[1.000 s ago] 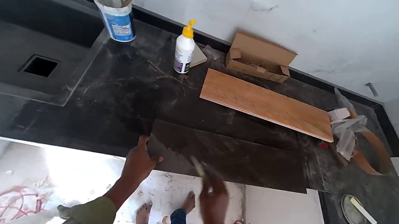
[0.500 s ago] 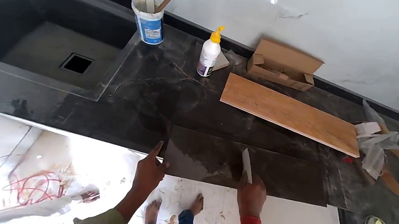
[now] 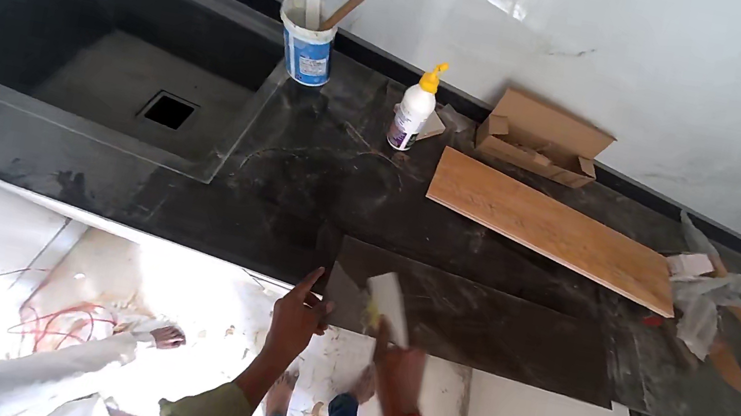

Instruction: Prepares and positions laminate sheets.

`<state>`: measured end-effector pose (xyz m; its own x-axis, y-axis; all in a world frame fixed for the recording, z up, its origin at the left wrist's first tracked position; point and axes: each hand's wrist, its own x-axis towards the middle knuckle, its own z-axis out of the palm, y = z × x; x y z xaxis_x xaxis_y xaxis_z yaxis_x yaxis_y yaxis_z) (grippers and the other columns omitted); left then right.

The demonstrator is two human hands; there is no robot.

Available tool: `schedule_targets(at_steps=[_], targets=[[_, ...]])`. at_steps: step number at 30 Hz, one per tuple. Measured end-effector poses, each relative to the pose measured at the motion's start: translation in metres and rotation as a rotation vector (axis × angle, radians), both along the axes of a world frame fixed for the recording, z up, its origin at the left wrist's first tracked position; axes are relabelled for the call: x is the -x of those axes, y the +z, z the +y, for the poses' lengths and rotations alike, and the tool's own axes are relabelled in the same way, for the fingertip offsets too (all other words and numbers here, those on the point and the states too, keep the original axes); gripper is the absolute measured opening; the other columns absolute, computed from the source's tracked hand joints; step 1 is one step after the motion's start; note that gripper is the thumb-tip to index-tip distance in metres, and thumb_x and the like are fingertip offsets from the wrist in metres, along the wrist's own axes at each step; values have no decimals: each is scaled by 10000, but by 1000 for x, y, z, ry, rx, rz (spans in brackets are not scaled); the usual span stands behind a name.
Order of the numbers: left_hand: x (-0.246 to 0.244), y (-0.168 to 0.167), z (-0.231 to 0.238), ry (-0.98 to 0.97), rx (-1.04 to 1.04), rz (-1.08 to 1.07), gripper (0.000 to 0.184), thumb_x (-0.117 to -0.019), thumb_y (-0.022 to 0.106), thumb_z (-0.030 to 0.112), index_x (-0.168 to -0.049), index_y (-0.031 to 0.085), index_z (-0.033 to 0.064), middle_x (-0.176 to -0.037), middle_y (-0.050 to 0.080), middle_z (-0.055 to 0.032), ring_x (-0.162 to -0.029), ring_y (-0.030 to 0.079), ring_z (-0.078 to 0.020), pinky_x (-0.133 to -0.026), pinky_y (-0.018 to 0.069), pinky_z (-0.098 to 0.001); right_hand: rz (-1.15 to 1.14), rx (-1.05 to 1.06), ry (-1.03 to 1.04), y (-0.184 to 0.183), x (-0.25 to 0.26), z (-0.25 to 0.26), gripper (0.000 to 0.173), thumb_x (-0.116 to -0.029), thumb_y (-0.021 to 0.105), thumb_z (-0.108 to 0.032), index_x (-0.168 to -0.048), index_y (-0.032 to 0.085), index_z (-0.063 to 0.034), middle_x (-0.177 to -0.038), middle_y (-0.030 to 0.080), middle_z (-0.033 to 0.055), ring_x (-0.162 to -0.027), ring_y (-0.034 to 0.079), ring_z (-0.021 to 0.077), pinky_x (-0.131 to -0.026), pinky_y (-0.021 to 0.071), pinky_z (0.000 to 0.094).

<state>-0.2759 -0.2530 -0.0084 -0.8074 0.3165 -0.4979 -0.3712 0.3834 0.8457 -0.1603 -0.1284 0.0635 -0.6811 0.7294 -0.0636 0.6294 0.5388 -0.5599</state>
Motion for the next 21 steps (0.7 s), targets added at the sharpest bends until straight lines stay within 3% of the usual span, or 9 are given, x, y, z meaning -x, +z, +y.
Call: schedule_targets(at_steps=[3, 5, 7, 10, 12, 14, 16, 18, 21], targets=[[-10, -6, -8, 130, -139, -53, 650, -897, 750, -5, -1479, 481, 98, -999, 712, -162, -725, 739, -249, -650, 656, -401, 34, -133, -7, 4, 6, 40, 269, -987, 665, -212, -1142, 747, -8, -1033, 732, 193, -977, 715, 360, -886, 570, 549], [-15, -6, -5, 247, -212, -109, 447, -887, 718, -79, -1282, 525, 2, -948, 714, -170, -746, 745, -267, -656, 656, -412, -10, -286, 96, -17, 17, 42, 341, -930, 699, -123, -1258, 720, -34, -1215, 707, 209, -1146, 665, 400, -982, 525, 575], [-20, -4, -2, 349, -267, -206, 307, -906, 670, -115, -1167, 518, -60, -893, 710, -177, -733, 744, -261, -647, 651, -400, -136, -299, 217, -39, 25, 7, 434, -895, 702, -91, -1326, 680, -37, -1296, 665, 227, -1195, 634, 425, -998, 513, 579], [-19, -5, -1, 394, -339, -311, 227, -962, 606, -70, -1182, 552, -78, -877, 714, -174, -737, 738, -238, -657, 638, -369, 62, -282, 327, -42, 30, -26, 329, -840, 715, -67, -1162, 780, -62, -1130, 762, 135, -1044, 732, 326, -906, 588, 500], [-19, -8, -6, 371, -361, -387, 247, -975, 624, -31, -1213, 588, -83, -935, 720, -209, -784, 749, -278, -699, 650, -397, 58, -146, 161, -15, 20, -4, 277, -906, 718, -150, -1147, 766, -22, -1065, 755, 171, -995, 730, 335, -895, 586, 518], [-16, -11, -8, 337, -373, -433, 249, -991, 616, -5, -1229, 607, -76, -971, 723, -211, -811, 753, -283, -719, 653, -401, -71, -79, -107, 9, 11, 45, 334, -974, 680, -235, -1153, 712, 44, -1024, 711, 255, -947, 702, 413, -863, 555, 584], [-16, -14, -10, 327, -394, -451, 249, -995, 614, 7, -1232, 619, -71, -1001, 721, -211, -833, 751, -286, -733, 652, -406, -203, -113, -271, 4, 4, 84, 397, -1018, 629, -304, -1142, 694, 67, -1019, 702, 291, -969, 695, 454, -880, 533, 612], [-15, -15, -8, 339, -399, -441, 227, -993, 615, 0, -1206, 633, -77, -987, 720, -210, -820, 751, -283, -723, 654, -404, -208, -153, -232, -12, 3, 83, 363, -1020, 623, -275, -1118, 709, 64, -1003, 711, 281, -961, 704, 442, -878, 543, 592], [-14, -13, -9, 309, -371, -424, 215, -982, 625, -13, -1185, 646, -82, -957, 725, -210, -791, 753, -279, -708, 657, -402, -148, -133, -72, -22, 13, 37, 335, -1006, 635, -238, -1125, 720, 64, -1024, 715, 267, -962, 711, 424, -885, 559, 573]])
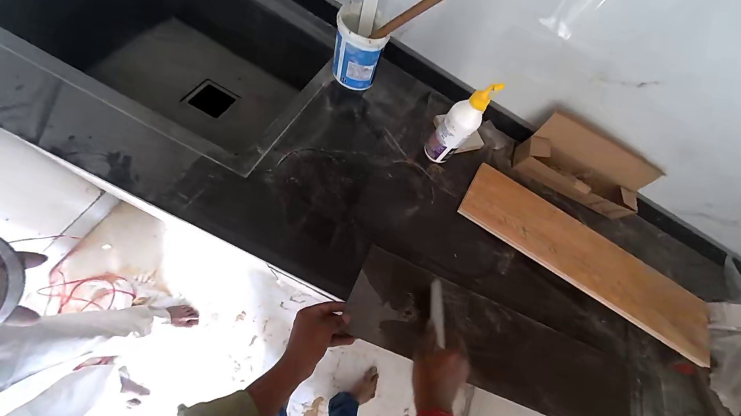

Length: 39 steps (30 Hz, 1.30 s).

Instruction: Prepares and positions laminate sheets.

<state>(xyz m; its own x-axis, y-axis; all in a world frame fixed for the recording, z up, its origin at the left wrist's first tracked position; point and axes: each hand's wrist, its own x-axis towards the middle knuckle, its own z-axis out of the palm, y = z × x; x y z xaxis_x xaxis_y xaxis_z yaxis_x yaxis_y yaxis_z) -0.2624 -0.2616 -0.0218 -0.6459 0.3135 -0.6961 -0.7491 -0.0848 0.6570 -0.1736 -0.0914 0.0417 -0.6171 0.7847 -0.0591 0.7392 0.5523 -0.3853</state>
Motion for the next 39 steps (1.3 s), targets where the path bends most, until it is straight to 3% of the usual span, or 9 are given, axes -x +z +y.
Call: schedule_targets(at_steps=[5, 7, 10, 14, 17, 24, 30, 34, 39], targets=[[3, 0, -2, -33, -14, 25, 220, -975, 635, -16, -1182, 654, -87, -927, 733, -196, -762, 752, -263, -693, 655, -393, 101, 0, 188, -5, 39, -68, 249, -977, 647, -175, -1045, 764, 34, -958, 739, 226, -913, 731, 397, -823, 586, 541], [3, 1, -4, -56, -13, 38, 209, -976, 632, -14, -1174, 665, -75, -913, 736, -165, -759, 745, -228, -697, 648, -368, 86, 61, 209, -2, 53, -82, 260, -987, 638, -182, -1099, 768, 14, -997, 750, 208, -954, 731, 379, -860, 580, 525], [2, 2, -6, -82, -26, 54, 210, -988, 612, -4, -1182, 660, -70, -925, 737, -163, -786, 748, -231, -722, 649, -380, 83, 154, 155, 8, 59, -81, 323, -1011, 625, -263, -1076, 753, 26, -951, 741, 212, -909, 728, 378, -848, 570, 537], [-1, 7, -11, -70, -127, 44, 340, -982, 628, 6, -1315, 587, -51, -960, 726, -187, -843, 749, -280, -755, 651, -422, 195, 111, 125, 8, 43, -48, 325, -985, 676, -254, -1085, 738, 48, -933, 737, 213, -867, 733, 357, -835, 584, 542], [-5, 2, -12, -84, -265, 17, 517, -971, 635, -5, -1470, 501, 5, -1100, 708, -192, -955, 730, -299, -830, 632, -447, 184, 68, 188, 3, 41, -39, 255, -975, 678, -206, -1060, 753, 22, -964, 737, 200, -904, 731, 350, -849, 586, 521], [-9, 2, -12, -73, -440, -20, 544, -964, 565, -62, -1495, 476, 18, -1412, 574, -189, -1114, 684, -339, -902, 610, -496, 142, 157, 216, 13, 55, -48, 265, -987, 668, -228, -1026, 749, 22, -947, 730, 192, -896, 723, 337, -856, 581, 518], [-7, 14, -14, -126, -417, 30, 483, -953, 571, -66, -1429, 525, 2, -1269, 665, -143, -1001, 722, -268, -838, 628, -437, 206, 126, 423, 24, 59, -71, 217, -952, 661, -174, -1087, 786, -57, -981, 744, 144, -953, 719, 310, -877, 581, 496], [-9, 10, -12, -59, -552, 9, 542, -936, 621, -47, -1460, 486, -32, -1314, 630, -189, -1114, 680, -315, -949, 592, -473, 332, 156, 251, 50, 53, -41, 282, -954, 705, -256, -1022, 733, 16, -879, 715, 163, -780, 712, 288, -743, 595, 513], [-9, 6, -10, 26, -667, -97, 554, -898, 615, -80, -1439, 502, -34, -1299, 637, -209, -1110, 680, -328, -942, 585, -493, 216, 172, 258, 26, 58, -10, 292, -991, 672, -270, -1082, 739, 0, -985, 724, 171, -900, 712, 300, -854, 574, 521]])
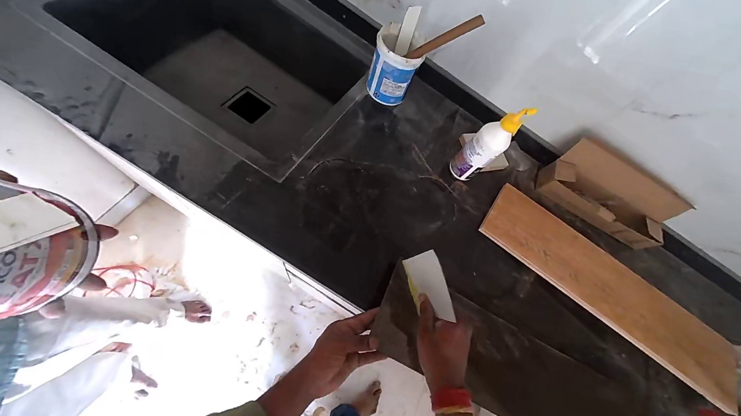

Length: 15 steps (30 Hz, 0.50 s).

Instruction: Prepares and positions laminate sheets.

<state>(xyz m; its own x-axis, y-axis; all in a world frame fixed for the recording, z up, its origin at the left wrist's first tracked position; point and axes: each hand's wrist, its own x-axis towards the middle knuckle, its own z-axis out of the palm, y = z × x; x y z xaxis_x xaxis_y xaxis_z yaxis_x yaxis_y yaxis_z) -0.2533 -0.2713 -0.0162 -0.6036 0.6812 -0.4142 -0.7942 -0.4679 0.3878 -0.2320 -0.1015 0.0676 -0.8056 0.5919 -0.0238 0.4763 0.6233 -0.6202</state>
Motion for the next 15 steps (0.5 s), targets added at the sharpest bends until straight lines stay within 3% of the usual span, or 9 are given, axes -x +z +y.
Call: schedule_targets(at_steps=[6, 9, 11, 15], targets=[[2, -1, -1, -41, 33, 0, 554, -893, 624, -101, -1433, 517, -36, -1313, 626, -216, -1099, 684, -334, -931, 591, -493, -131, 19, 103, -2, 13, -18, 286, -1003, 649, -261, -1048, 745, 5, -1005, 711, 192, -943, 699, 339, -882, 564, 519], [-2, -5, -3, -44, 23, -3, 560, -894, 627, -102, -1437, 514, -29, -1312, 632, -200, -1100, 685, -320, -940, 588, -483, -119, 14, 218, 9, 11, -35, 251, -996, 633, -221, -1091, 766, -30, -1029, 727, 175, -994, 702, 333, -913, 560, 502], [-2, -2, -3, -36, 4, 10, 544, -891, 644, -87, -1418, 523, -29, -1282, 655, -182, -1088, 695, -299, -939, 591, -466, -5, 55, 209, 12, 2, -40, 244, -973, 656, -234, -1054, 770, -35, -951, 736, 135, -895, 718, 274, -847, 587, 465], [1, -1, -3, -21, -61, 23, 553, -890, 690, -37, -1416, 519, -52, -1306, 632, -220, -1132, 671, -325, -1001, 556, -486, 165, 130, -32, 12, -27, -9, 283, -948, 709, -268, -1055, 722, -7, -880, 739, 84, -782, 722, 163, -768, 618, 419]])
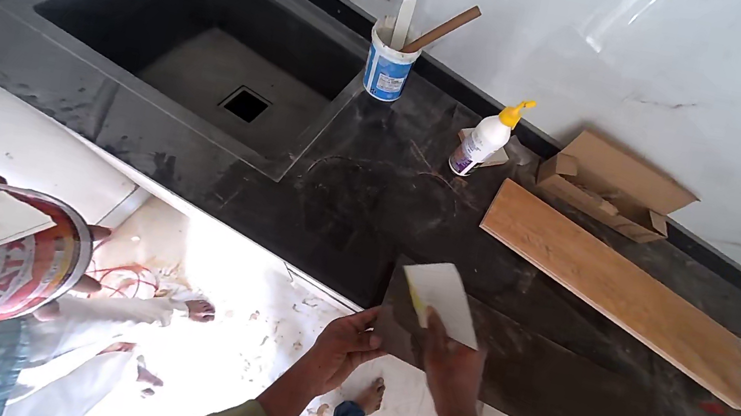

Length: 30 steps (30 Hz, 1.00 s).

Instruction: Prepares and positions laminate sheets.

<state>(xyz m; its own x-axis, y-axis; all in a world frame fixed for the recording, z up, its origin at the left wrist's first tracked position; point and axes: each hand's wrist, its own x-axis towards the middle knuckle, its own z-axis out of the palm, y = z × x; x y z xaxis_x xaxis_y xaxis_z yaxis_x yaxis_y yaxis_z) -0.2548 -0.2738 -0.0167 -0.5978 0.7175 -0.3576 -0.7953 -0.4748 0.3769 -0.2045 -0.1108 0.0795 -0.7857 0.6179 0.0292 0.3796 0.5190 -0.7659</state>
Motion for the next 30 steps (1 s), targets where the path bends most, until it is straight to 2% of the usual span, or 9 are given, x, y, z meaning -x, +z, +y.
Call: schedule_targets(at_steps=[3, 6, 10, 13, 16, 22, 26, 28, 30], targets=[[-2, -9, 1, 23, -47, -26, 583, -840, 777, -8, -1383, 567, -31, -1307, 636, -204, -1120, 677, -325, -990, 560, -498, -189, -31, -39, -17, -9, 13, 308, -967, 693, -276, -1083, 728, 8, -952, 740, 137, -895, 725, 241, -872, 583, 469], [-8, -18, 3, 44, -79, -47, 634, -808, 815, 23, -1391, 566, -6, -1320, 636, -191, -1153, 664, -322, -1000, 551, -503, -274, 32, -43, -23, -2, 7, 306, -975, 695, -299, -1028, 732, 1, -886, 730, 128, -839, 714, 238, -829, 576, 459], [-9, -18, -2, 0, -259, -43, 637, -881, 792, 171, -1440, 538, 3, -1388, 605, -196, -1295, 583, -336, -1114, 453, -532, -236, -16, 18, -12, 2, -13, 267, -980, 673, -261, -1022, 744, -7, -923, 729, 135, -872, 716, 250, -846, 583, 462], [-11, -10, -1, -10, -319, -98, 503, -1052, 521, 277, -1472, 483, 4, -1422, 576, -195, -1342, 539, -348, -1143, 414, -537, -103, -112, 84, -2, 0, -23, 212, -950, 684, -198, -995, 761, -5, -927, 735, 140, -866, 728, 259, -822, 602, 462], [-13, 1, 3, -23, -334, -127, 557, -1099, 238, 375, -1485, 448, 33, -1425, 576, -169, -1328, 552, -324, -1132, 428, -510, 1, -203, 162, 8, -4, -27, 183, -942, 677, -174, -1010, 780, -39, -922, 742, 111, -862, 733, 235, -792, 614, 435], [-12, 9, 8, -21, -368, -156, 663, -1056, 247, 564, -1235, 653, 71, -1180, 704, -132, -1123, 673, -258, -1015, 525, -437, 149, -272, 297, 26, -14, -41, 190, -936, 660, -167, -1031, 791, -67, -961, 765, 67, -900, 733, 164, -833, 610, 341], [-15, 2, 9, -31, -361, -193, 831, -1031, 75, 614, -1509, 411, 24, -1412, 568, -238, -1301, 570, -376, -1123, 440, -537, 185, -133, 36, 39, -38, -10, 244, -938, 713, -216, -1018, 733, 14, -905, 757, 59, -843, 733, 68, -813, 625, 273], [-17, 2, 8, -29, -347, -212, 828, -1031, 80, 619, -1521, 378, 21, -1430, 547, -254, -1303, 566, -391, -1117, 446, -541, 91, -127, -59, 29, -45, 10, 246, -930, 719, -226, -1025, 726, 1, -875, 749, 45, -793, 722, 52, -777, 616, 259], [-20, 2, 10, -39, -340, -202, 811, -1038, 116, 609, -1500, 414, 14, -1417, 559, -254, -1282, 584, -380, -1102, 464, -514, 5, -118, -51, 9, -49, 14, 247, -930, 717, -219, -1021, 745, 8, -894, 749, 87, -812, 730, 137, -797, 617, 352]])
